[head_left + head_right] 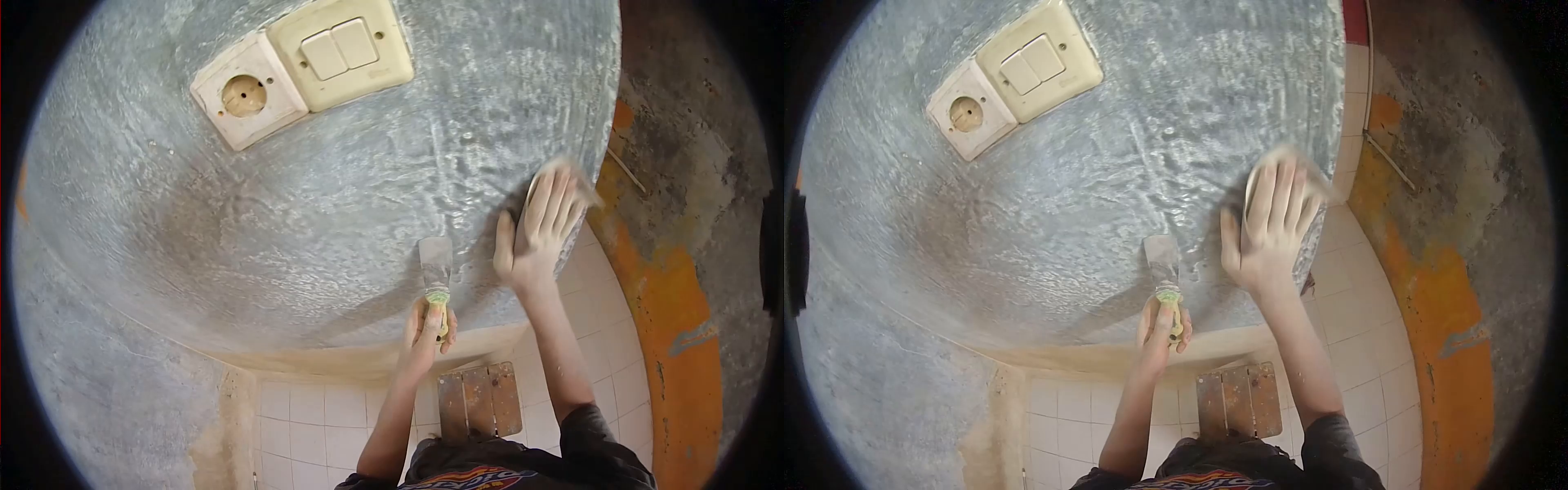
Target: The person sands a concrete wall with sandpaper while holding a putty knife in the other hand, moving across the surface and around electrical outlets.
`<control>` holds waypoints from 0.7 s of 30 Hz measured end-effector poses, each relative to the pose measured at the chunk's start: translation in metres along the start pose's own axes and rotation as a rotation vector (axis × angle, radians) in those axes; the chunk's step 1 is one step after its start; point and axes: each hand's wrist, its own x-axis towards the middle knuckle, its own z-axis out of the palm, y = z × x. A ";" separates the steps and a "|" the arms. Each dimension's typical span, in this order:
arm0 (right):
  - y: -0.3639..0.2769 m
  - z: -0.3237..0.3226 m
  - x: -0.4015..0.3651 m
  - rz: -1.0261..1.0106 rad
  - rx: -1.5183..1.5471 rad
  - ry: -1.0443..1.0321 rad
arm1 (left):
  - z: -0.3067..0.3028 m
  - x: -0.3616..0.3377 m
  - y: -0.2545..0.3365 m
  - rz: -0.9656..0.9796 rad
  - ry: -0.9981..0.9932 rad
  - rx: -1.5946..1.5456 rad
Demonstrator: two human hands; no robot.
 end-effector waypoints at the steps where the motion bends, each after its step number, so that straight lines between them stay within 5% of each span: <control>1: -0.011 -0.003 0.018 -0.001 0.004 -0.006 | -0.003 -0.002 0.000 -0.003 0.007 -0.001; 5: -0.039 0.014 0.020 -0.017 -0.062 0.047 | -0.020 -0.010 -0.005 0.015 0.092 -0.029; 9: -0.052 0.049 -0.092 -0.133 0.022 -0.099 | -0.045 -0.016 -0.010 0.020 0.154 -0.062; 12: -0.065 0.044 -0.088 -0.049 0.040 -0.099 | -0.063 -0.021 0.002 0.045 0.174 -0.061; 17: -0.119 0.019 0.024 -0.043 0.013 -0.044 | -0.121 -0.027 0.027 0.088 0.176 -0.084; 21: -0.180 0.041 0.018 -0.116 0.092 -0.048 | -0.178 -0.038 0.058 0.134 0.210 -0.034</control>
